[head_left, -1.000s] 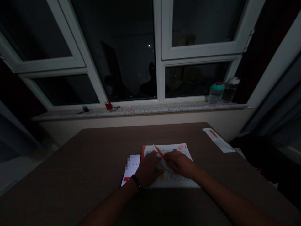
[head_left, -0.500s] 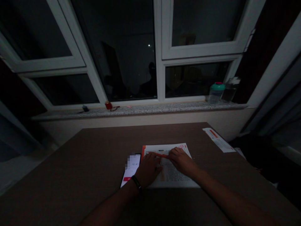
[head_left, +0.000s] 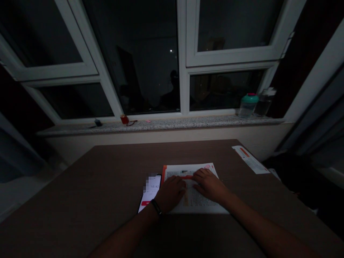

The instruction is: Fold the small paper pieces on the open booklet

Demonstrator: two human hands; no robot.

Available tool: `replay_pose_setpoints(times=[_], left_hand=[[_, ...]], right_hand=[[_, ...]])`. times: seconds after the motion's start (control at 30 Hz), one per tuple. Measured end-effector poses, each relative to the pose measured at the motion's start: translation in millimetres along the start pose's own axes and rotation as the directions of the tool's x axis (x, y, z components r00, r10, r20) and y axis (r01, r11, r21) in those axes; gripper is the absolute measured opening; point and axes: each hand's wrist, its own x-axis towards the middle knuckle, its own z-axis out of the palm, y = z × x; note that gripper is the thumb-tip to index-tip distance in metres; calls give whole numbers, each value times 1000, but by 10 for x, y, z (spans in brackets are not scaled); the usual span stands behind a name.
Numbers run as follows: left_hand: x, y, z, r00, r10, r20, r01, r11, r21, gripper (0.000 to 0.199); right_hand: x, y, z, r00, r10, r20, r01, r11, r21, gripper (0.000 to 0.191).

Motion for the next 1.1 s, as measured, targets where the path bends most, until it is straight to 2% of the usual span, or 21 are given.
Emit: replay_pose_setpoints(times=[0.17,0.3,0.5,0.77,0.93,1.1], left_hand=[[15,2,0,999,-15,38,13,998,55,20],[30,-20,28,996,-30,79,22,995,99,22],[35,-71,104,998,-5,60,-3,991,132,16],[52,-18,74,999,-41,10,40,998,51,15],[70,-41,122,999,-48,-6,48,999,20,15],[72,-69,151,997,-77,-17,75,993,-93,10]], right_hand=[[2,-32,-2,1000,-24,-4,24,1000,-8,28],[12,-15,62,997,-74,21,74,997,-29,20],[13,-16,73,996,-89,26,89,996,-11,16],[60,-36,127,1000,-10,2,10,1000,7,20],[46,-23,151,999,-54,0,54,993,109,13],[66,15,198,1000,18,4,-18,966,258,13]])
